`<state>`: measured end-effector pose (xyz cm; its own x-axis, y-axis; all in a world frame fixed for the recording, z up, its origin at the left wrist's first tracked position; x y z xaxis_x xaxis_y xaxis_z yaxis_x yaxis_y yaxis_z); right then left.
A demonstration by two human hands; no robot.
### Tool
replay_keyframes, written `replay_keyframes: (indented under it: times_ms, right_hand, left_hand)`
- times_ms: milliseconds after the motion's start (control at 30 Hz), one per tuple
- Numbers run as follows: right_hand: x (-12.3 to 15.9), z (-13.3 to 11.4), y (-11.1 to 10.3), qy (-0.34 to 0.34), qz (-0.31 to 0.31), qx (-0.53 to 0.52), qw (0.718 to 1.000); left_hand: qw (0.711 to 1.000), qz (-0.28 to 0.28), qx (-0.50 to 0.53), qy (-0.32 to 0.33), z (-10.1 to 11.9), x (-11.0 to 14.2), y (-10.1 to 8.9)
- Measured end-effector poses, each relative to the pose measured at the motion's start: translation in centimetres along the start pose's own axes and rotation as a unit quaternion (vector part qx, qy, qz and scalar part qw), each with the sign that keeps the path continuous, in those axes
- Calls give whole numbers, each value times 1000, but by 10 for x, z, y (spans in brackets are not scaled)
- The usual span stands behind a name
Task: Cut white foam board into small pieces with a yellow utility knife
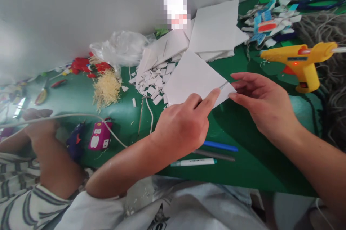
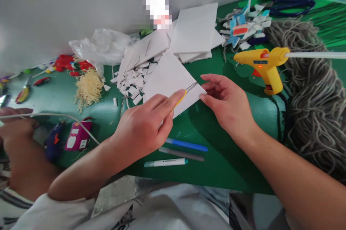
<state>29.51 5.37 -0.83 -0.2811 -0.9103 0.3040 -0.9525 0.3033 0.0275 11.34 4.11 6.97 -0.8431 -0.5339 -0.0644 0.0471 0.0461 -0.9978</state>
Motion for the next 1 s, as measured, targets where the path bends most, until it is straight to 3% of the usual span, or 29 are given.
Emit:
replay_keyframes:
  times_ms: [333,733,1000]
  right_hand:
    - [4,-4,-2,-36,16,85,996]
    - [5,-5,0,-52,12,119,991]
    - [2,-2,2,-36,2,131,991]
  left_hand:
    - [999,-1,-33,9,8,-1,-5]
    - [991,-111,-73,-17,12,-6,-6]
    - [988,-148,-28,-22,10,-8,5]
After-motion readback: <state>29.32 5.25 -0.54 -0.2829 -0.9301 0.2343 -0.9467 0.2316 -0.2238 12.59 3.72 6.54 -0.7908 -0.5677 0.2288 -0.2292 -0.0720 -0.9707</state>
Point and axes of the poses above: each hand's wrist, its own x-axis away from the middle knuckle, its own y-axis out of the palm, z = x × y, the point moved 7 cm from there along -x, towards the middle knuckle, and after that the axes turned 13 degrees about y, right-handed, at the moved point
